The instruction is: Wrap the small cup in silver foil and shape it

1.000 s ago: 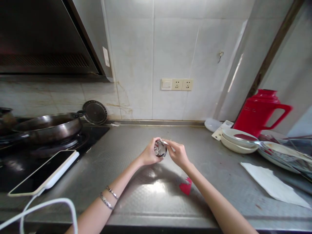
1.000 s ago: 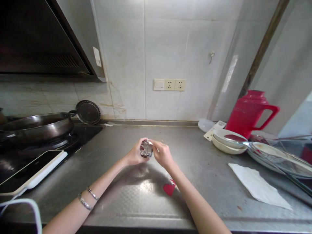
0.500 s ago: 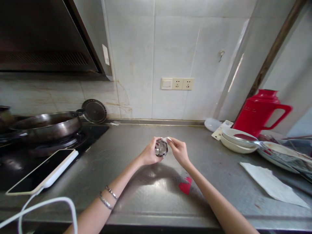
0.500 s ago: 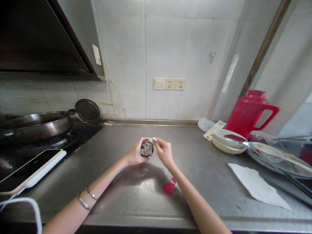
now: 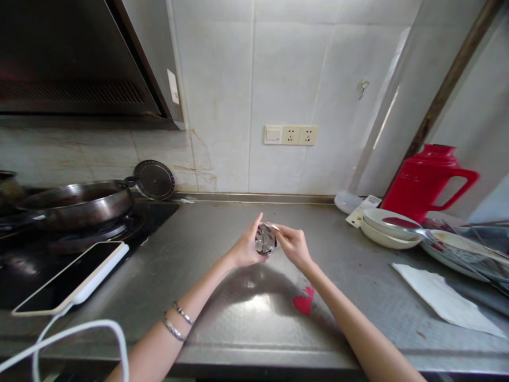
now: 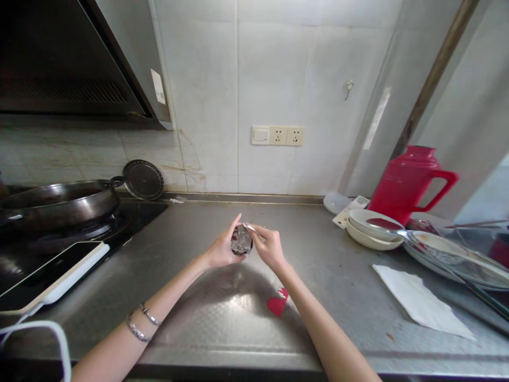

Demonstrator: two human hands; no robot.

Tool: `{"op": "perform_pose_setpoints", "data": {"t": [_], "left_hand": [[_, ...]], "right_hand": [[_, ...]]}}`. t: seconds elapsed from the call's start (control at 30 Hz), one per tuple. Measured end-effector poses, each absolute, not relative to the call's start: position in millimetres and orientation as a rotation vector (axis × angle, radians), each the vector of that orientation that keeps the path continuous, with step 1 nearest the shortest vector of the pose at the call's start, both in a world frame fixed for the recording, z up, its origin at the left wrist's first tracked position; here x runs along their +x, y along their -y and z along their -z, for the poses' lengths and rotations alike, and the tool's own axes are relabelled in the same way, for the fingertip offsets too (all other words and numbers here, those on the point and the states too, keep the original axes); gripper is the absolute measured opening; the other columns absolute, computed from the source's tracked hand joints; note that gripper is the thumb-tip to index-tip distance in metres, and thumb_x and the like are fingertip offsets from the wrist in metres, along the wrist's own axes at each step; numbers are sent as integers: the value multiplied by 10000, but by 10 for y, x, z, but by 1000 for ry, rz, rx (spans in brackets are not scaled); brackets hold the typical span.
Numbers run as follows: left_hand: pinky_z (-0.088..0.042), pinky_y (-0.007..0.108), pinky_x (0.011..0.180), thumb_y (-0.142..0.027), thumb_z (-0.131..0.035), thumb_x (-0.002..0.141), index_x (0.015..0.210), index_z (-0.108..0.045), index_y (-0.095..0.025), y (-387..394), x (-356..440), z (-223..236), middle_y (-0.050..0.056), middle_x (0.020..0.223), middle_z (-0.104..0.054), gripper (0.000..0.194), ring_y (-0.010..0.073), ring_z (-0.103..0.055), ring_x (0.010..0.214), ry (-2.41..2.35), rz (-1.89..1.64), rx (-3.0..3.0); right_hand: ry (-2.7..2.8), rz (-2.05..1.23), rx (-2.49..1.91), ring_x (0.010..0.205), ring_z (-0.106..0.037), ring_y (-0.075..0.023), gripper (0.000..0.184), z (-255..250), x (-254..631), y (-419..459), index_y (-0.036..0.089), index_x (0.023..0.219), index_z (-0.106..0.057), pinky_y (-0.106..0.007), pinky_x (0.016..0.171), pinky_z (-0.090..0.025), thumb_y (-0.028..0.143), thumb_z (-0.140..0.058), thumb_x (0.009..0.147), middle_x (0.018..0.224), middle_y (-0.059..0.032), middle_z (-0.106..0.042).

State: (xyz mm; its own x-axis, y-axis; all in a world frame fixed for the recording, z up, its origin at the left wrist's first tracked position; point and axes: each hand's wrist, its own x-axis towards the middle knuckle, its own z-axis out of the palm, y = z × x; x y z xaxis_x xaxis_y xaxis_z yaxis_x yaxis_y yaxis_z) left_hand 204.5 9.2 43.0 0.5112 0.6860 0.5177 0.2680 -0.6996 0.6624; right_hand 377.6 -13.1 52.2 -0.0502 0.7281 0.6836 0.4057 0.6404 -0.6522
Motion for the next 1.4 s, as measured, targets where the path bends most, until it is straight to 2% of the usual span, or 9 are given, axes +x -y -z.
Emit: {"op": "perform_pose_setpoints", "data": {"t": [0.1, 0.23, 0.37, 0.5, 0.67, 0.9, 1.13, 1.27, 1.4], "left_hand": [[-456, 403, 943, -154, -729, 574, 1497, -42, -221, -117, 2048, -382, 146, 1346, -473, 1152, 250, -555, 1101, -783, -1057, 2251], [-493, 387, 869, -144, -705, 580, 1498, -8, -194, -174, 2053, -294, 128, 1226, -565, 1153, 217, -608, 966, -775, -1002, 2240], [-415, 449, 1007, -151, -744, 544, 1496, -26, -177, -252, 2020, -262, 142, 1272, -537, 1193, 279, -521, 1167, -759, -1054, 2269], [-389, 473, 1031, -144, -734, 560, 1489, -54, -192, -287, 1977, -277, 165, 1353, -451, 1152, 283, -491, 1209, -777, -1066, 2234], [-411, 443, 1004, -122, -713, 584, 1479, -112, -181, -214, 2010, -316, 173, 1355, -419, 1080, 257, -535, 1129, -760, -1087, 2232], [-413, 439, 1010, -150, -738, 584, 1487, -73, -211, -158, 2073, -313, 163, 1391, -408, 1123, 271, -510, 1171, -723, -1088, 2311], [-427, 441, 1002, -155, -719, 594, 1487, -73, -223, -212, 2053, -281, 143, 1359, -449, 1104, 267, -525, 1162, -730, -1133, 2259], [-398, 470, 1037, -183, -743, 583, 1480, -105, -204, -263, 2028, -264, 157, 1358, -431, 1101, 293, -482, 1214, -752, -1168, 2252], [-372, 502, 1054, -168, -739, 592, 1468, -119, -208, -277, 2024, -289, 151, 1339, -424, 1073, 300, -447, 1240, -783, -1170, 2257]], "right_hand": [[1738, -200, -875, 954, -699, -250, 258, -487, 3739, 159, 227, 1022, -724, -352, 816, -562, 270, -507, 889, 1047, -69, -728], [1821, -46, -781, 1015, -681, -214, 297, -441, 3684, 199, 236, 1080, -691, -349, 886, -554, 176, -468, 893, 1088, -68, -715], [1943, 19, -660, 1104, -636, -200, 324, -440, 3640, 257, 211, 1129, -658, -333, 929, -533, 125, -458, 890, 1136, -96, -694], [1902, -29, -651, 1036, -669, -192, 296, -482, 3647, 276, 228, 1078, -678, -309, 887, -541, 141, -459, 899, 1079, -72, -719], [1572, -142, -952, 825, -718, -206, 238, -521, 3728, 185, 212, 952, -731, -267, 705, -553, 291, -511, 906, 929, -66, -755], [1634, -294, -962, 803, -713, -205, 274, -479, 3725, 152, 202, 995, -728, -267, 677, -550, 321, -496, 908, 961, -60, -751], [1751, -71, -788, 1079, -651, -206, 299, -417, 3665, 214, 242, 1109, -668, -340, 930, -529, 188, -457, 904, 1151, -60, -691], [1905, 31, -645, 1140, -614, -194, 353, -433, 3649, 263, 236, 1175, -625, -344, 955, -521, 128, -434, 898, 1176, -73, -676], [1924, 23, -608, 1072, -653, -197, 338, -495, 3667, 301, 233, 1156, -640, -326, 908, -542, 138, -443, 898, 1119, -74, -702]]}}
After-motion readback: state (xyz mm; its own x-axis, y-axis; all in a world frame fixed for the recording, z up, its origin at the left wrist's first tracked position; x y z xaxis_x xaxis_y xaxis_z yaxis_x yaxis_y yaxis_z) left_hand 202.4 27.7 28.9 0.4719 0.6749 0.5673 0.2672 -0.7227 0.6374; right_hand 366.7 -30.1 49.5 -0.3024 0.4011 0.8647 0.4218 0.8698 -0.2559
